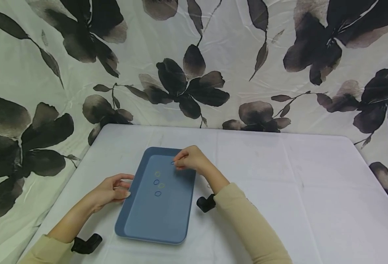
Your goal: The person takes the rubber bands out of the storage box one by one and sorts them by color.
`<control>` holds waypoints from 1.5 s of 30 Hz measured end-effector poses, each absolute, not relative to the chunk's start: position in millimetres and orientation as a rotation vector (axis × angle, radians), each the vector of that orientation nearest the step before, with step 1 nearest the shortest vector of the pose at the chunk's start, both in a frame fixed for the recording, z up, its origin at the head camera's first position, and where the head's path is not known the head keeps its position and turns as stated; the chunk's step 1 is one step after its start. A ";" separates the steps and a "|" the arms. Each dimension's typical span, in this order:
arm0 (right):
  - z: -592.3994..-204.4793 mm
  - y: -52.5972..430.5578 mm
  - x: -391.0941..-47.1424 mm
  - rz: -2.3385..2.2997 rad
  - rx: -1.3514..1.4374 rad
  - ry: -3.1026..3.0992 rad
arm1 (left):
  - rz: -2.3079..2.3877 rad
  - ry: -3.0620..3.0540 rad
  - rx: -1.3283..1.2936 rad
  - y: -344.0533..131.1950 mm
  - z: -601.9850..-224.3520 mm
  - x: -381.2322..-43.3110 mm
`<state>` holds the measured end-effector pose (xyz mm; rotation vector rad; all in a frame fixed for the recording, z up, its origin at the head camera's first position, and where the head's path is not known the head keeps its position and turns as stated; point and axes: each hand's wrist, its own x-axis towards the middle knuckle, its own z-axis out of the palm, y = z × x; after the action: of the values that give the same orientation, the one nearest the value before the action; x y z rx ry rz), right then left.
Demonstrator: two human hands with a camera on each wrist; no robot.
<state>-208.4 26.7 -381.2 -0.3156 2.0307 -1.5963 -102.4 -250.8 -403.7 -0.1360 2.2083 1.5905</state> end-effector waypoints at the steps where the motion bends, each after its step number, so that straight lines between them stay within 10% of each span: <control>1: -380.8 29.3 -208.2 -1.600 -0.315 2.029 | 1.588 2.209 -0.136 -250.5 -403.8 -102.5; 45: -373.0 79.1 -205.6 -1.689 -0.325 2.000 | 1.594 2.208 -0.142 -249.6 -402.8 -101.6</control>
<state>-205.6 79.1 -373.0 -0.3253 2.0000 -1.6887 -101.6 -249.6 -402.8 -0.1418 2.2081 1.5936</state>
